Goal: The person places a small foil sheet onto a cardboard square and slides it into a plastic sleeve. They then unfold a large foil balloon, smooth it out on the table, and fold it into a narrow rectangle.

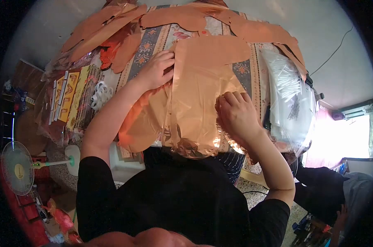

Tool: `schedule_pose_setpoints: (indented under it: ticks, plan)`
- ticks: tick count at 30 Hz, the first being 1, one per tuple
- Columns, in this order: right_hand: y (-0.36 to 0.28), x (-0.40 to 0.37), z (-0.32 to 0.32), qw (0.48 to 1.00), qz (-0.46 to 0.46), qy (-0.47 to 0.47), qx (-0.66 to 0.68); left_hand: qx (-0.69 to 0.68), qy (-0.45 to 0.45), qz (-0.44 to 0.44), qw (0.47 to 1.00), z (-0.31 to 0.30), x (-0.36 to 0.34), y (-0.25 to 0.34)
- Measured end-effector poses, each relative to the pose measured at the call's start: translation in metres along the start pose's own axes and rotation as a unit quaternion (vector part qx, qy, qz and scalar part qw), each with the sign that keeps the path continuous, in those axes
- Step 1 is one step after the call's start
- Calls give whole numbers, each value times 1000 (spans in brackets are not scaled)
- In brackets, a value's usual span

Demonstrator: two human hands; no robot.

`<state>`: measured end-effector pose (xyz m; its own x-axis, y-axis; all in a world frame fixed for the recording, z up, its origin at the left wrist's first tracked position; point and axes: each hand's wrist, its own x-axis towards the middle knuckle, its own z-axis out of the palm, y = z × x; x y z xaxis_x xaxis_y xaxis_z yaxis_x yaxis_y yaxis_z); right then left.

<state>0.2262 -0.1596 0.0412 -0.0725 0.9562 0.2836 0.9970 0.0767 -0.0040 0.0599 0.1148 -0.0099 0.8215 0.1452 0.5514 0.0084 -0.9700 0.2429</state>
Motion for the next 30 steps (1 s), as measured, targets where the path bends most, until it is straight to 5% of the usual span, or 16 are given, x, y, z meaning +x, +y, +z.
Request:
schedule_pose_setpoints:
  ticks: [12, 18, 21, 30]
  plan:
    - [-15, -1, -5, 1000, -10, 14, -5, 7, 9, -5, 1000, 2, 1, 2]
    - [-13, 1, -10, 997, -22, -52, 47, 2, 13, 2, 1000, 3, 1, 1]
    - [-27, 2, 1, 994, 66, -24, 80, 1, -13, -16, 1000, -1, 1, 4]
    - [-59, 0, 28, 993, -37, -87, 66, -12, -47, -45, 998, -1, 0, 0]
